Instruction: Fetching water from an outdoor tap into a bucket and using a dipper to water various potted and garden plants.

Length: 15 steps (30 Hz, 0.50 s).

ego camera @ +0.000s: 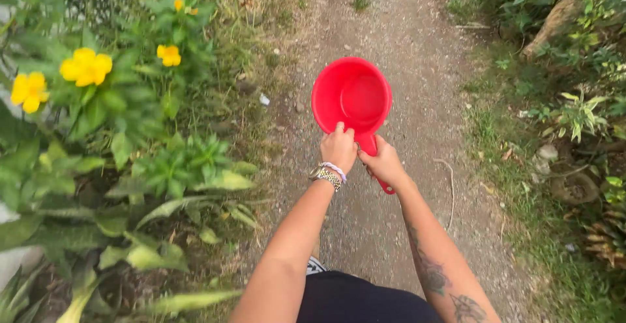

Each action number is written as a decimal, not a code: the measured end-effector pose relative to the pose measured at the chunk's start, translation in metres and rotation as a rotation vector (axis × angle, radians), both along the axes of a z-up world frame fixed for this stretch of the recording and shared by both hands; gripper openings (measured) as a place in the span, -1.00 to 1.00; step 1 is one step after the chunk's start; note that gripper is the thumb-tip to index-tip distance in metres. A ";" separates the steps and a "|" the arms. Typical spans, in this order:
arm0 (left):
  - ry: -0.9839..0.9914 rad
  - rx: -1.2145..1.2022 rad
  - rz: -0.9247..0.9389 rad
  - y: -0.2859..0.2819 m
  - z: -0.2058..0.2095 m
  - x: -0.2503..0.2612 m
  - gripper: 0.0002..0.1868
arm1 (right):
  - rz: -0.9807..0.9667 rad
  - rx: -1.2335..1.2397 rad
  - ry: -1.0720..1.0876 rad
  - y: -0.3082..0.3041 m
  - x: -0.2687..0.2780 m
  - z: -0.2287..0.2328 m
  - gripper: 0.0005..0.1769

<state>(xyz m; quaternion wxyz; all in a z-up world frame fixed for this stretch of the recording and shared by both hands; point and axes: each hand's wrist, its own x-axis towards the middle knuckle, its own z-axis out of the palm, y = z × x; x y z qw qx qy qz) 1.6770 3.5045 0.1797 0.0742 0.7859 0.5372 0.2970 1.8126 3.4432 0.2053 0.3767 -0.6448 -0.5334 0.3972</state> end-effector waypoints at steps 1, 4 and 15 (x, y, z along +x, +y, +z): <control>-0.004 0.012 -0.006 0.034 0.005 0.005 -0.80 | -0.006 0.012 -0.004 0.034 0.004 0.007 -0.62; 0.042 0.044 -0.038 0.126 0.024 0.025 -0.81 | -0.046 0.023 -0.001 0.126 0.020 0.026 -0.63; 0.109 0.086 -0.021 0.440 0.011 0.084 -0.88 | -0.026 0.044 -0.082 0.449 0.081 0.020 -0.60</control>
